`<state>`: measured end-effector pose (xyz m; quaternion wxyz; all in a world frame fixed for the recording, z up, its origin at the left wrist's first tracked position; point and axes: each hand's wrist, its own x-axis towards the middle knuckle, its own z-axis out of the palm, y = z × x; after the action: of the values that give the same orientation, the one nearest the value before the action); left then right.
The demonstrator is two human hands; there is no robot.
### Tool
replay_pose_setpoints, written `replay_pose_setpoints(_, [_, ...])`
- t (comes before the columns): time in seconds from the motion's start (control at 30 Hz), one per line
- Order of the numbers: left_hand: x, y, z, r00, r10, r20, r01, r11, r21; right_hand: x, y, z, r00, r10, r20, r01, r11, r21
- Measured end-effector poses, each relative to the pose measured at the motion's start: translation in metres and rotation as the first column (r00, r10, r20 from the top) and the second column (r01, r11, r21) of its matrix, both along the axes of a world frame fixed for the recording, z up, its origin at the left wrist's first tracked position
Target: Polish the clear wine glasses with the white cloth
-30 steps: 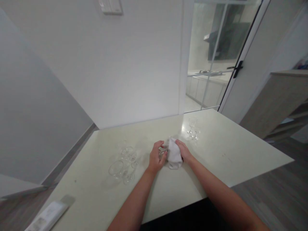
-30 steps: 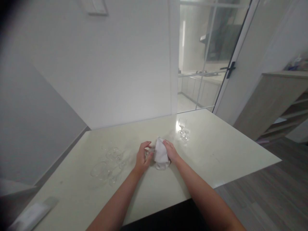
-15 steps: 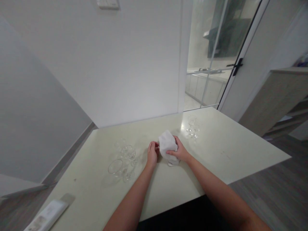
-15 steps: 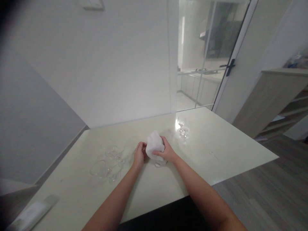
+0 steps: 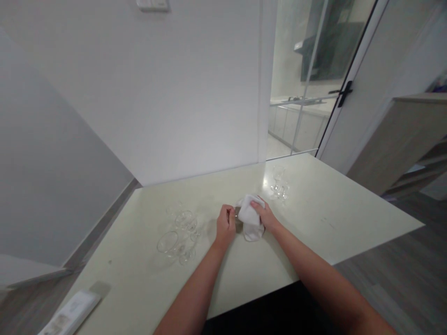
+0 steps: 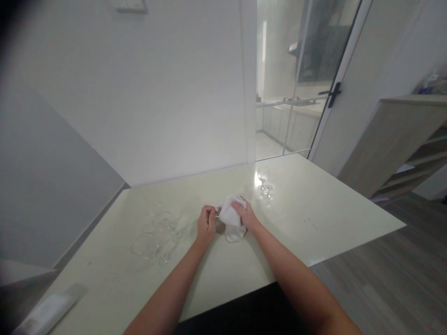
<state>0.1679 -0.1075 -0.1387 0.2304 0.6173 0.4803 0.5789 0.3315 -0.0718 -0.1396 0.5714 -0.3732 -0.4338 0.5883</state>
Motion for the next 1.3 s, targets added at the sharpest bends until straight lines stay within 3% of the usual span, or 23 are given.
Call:
replay_pose_setpoints(0.13, [0.0, -0.003, 0.003, 0.999, -0.012, -0.04, 0.014, 0.998, 0.053, -0.002, 0.007, -0.008, 0.993, -0.041, -0.114, 0.02, 0.983, -0.181])
replay_pose_setpoints(0.27, [0.002, 0.001, 0.001, 0.993, 0.023, 0.117, -0.02, 1.0, -0.021, -0.002, 0.011, -0.008, 0.964, -0.109, -0.241, 0.034, 0.955, -0.296])
replay_pose_setpoints(0.37, [0.0, 0.006, -0.001, 0.964, 0.103, 0.245, -0.089, 0.994, -0.069, -0.001, 0.01, -0.005, 0.978, -0.071, -0.198, 0.024, 0.974, -0.227])
replay_pose_setpoints(0.47, [-0.003, 0.009, 0.0, 0.936, 0.15, 0.32, -0.131, 0.988, -0.081, 0.0, 0.006, -0.004, 0.99, 0.089, -0.11, -0.104, 0.985, -0.139])
replay_pose_setpoints(0.57, [-0.005, 0.008, 0.002, 0.929, 0.106, 0.356, -0.073, 0.992, -0.104, 0.0, 0.002, -0.008, 0.963, 0.268, -0.004, -0.267, 0.961, -0.063])
replay_pose_setpoints(0.67, [-0.005, 0.004, 0.004, 0.944, 0.035, 0.329, 0.001, 0.994, -0.11, 0.002, -0.001, -0.013, 0.928, 0.357, 0.11, -0.362, 0.931, 0.038])
replay_pose_setpoints(0.87, [-0.005, -0.003, 0.003, 0.977, -0.057, 0.205, 0.066, 0.997, -0.034, 0.012, 0.002, -0.017, 0.913, 0.306, 0.27, -0.363, 0.911, 0.194])
replay_pose_setpoints(1.13, [-0.005, 0.001, 0.005, 0.957, -0.049, 0.287, 0.07, 0.996, -0.063, 0.008, 0.001, -0.017, 0.936, 0.177, 0.305, -0.256, 0.937, 0.24])
replay_pose_setpoints(1.3, [-0.006, 0.005, 0.003, 0.954, 0.0, 0.3, 0.038, 0.992, -0.123, 0.009, -0.005, -0.006, 0.903, 0.264, 0.338, -0.341, 0.92, 0.191])
